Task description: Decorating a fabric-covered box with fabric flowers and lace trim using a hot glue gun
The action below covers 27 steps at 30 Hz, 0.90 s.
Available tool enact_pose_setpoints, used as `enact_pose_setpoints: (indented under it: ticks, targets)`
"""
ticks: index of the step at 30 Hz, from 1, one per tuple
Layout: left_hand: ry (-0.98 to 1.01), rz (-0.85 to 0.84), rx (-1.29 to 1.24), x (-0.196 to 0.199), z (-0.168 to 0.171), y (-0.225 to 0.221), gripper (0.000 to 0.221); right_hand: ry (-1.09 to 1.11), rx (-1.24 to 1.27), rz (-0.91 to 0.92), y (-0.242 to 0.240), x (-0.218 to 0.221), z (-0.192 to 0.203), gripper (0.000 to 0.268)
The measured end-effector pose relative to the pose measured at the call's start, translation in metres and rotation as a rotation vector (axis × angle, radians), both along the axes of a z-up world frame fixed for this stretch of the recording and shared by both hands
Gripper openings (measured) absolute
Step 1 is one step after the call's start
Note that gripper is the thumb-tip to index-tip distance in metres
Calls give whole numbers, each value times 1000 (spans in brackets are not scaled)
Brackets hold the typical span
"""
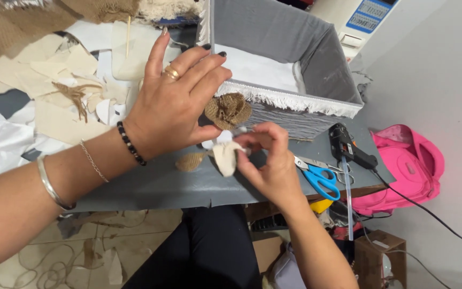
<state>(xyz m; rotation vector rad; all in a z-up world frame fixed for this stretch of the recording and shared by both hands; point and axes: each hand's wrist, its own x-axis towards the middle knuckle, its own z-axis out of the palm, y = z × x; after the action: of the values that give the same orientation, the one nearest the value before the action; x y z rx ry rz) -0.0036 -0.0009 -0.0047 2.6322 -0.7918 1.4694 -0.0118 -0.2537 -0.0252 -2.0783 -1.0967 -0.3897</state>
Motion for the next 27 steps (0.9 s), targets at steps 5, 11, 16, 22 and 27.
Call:
enact_pose_setpoints:
  ticks: [5, 11, 16, 22, 27]
  targets:
    - [-34, 40, 9, -2, -2, -4, 103, -88, -68, -95, -8, -11, 23, 41]
    - [-55, -31, 11, -1, 2, 3, 89, -30, -85, -109, -14, -14, 19, 28]
    - [-24, -56, 24, -5, 6, 6, 88, 0, 123, -159, -19, -16, 8, 23]
    - [-26, -75, 50, -1, 3, 5, 93, -217, -53, -138, -9, -5, 9, 16]
    - [-83, 26, 36, 1, -4, -3, 99, -147, -73, -150, -2, -5, 8, 28]
